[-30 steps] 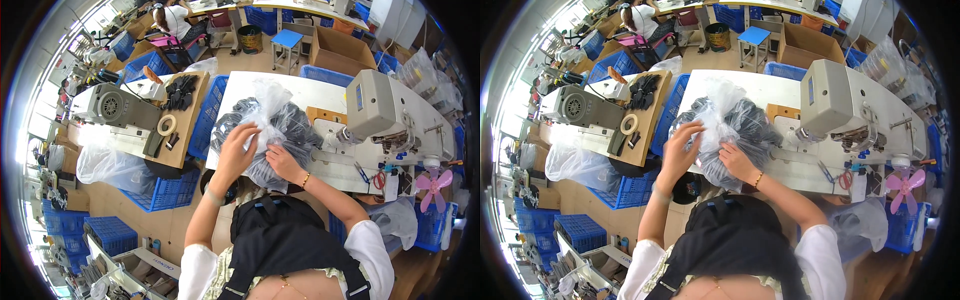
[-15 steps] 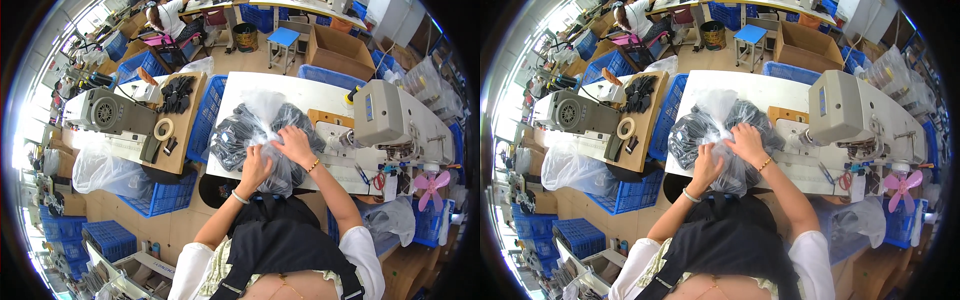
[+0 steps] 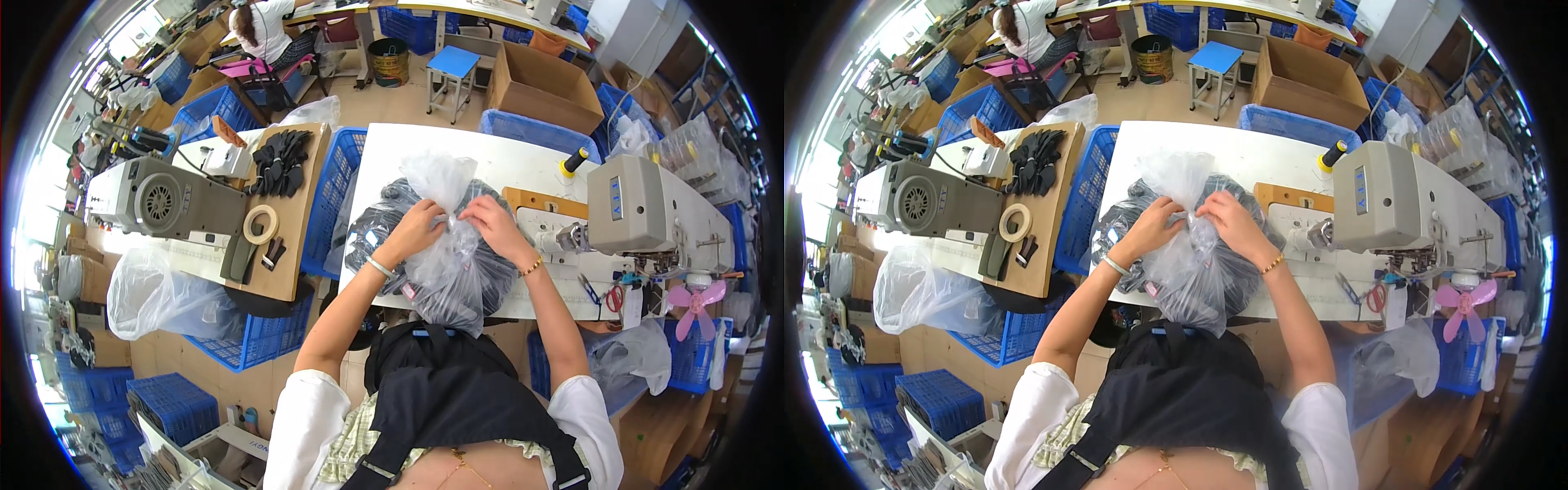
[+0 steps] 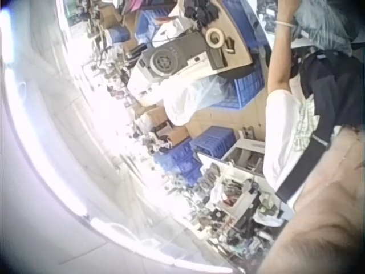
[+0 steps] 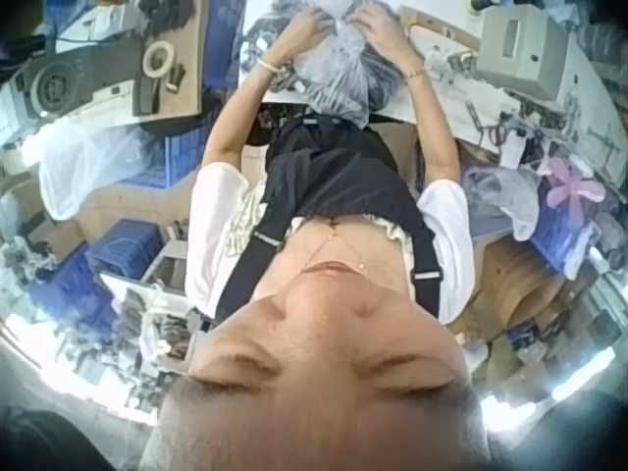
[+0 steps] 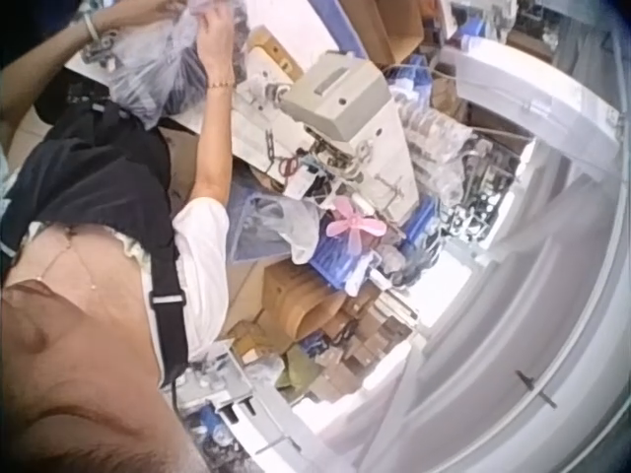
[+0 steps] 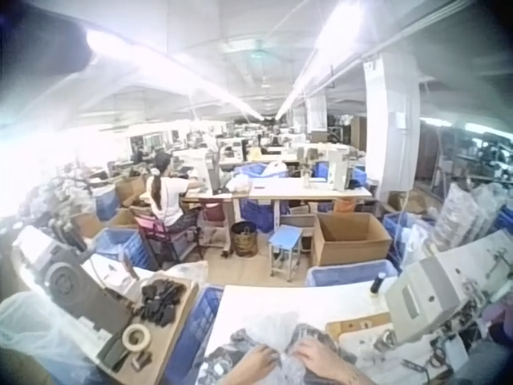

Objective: Sorting and inspecting black shoe components from a plastic bag on a factory workstation.

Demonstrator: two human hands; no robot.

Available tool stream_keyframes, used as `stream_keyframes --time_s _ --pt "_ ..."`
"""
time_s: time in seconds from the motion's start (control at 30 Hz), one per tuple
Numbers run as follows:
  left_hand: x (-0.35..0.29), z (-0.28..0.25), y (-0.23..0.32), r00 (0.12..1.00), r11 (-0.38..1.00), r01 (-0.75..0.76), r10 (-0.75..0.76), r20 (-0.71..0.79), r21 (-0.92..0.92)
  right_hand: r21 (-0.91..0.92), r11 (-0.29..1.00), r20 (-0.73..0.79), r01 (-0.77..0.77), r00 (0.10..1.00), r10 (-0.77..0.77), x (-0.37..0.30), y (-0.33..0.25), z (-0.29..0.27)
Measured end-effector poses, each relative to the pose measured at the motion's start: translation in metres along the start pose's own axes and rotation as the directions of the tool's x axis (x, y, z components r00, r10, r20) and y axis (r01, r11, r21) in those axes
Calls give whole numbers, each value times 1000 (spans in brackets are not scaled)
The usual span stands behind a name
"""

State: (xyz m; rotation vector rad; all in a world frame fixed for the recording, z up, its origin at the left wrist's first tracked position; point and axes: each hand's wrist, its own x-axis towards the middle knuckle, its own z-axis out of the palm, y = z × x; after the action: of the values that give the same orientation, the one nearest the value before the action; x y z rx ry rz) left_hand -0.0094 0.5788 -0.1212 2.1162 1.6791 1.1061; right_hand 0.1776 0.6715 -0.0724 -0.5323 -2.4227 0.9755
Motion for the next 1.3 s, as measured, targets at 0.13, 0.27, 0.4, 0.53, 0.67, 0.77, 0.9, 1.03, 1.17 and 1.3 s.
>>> stream_keyframes --time_s 0.13,0.27,0.4,0.53,0.67,0.77,0.9,1.03,1.17,1.3 --pt "-3 11 14 991 987 112 -119 -61 -115 -104 994 69 40 997 -33 -35 0 3" --pt "-4 19 11 936 914 353 -340 95 -201 -293 953 40 80 997 -71 -56 -13 42" --pt "-3 15 22 821 766 564 -559 114 -310 -229 973 -153 -29 988 -6 -58 -24 71" --pt "-19 14 20 992 996 6 5 -126 88 -369 930 -158 5 985 -68 -64 -33 94" --pt "-11 8 24 992 981 -91 103 -68 171 -355 935 -128 19 989 -69 -69 -34 101" --pt "-2 -1 20 923 791 -227 -11 384 569 -357 934 -39 13 999 -28 -66 -40 96" --pt "4 0 0 945 958 221 -256 203 182 -397 916 -52 60 995 -88 -66 -49 104" --pt "13 2 -2 871 931 275 -347 348 241 -384 919 -56 91 991 -122 -69 -50 105" --pt "5 -6 -20 848 914 405 -387 362 29 -196 977 -122 79 987 -104 -80 -39 95" --pt "1 -9 -22 805 767 567 -441 397 -300 -64 996 -249 -67 967 49 -85 -20 63"
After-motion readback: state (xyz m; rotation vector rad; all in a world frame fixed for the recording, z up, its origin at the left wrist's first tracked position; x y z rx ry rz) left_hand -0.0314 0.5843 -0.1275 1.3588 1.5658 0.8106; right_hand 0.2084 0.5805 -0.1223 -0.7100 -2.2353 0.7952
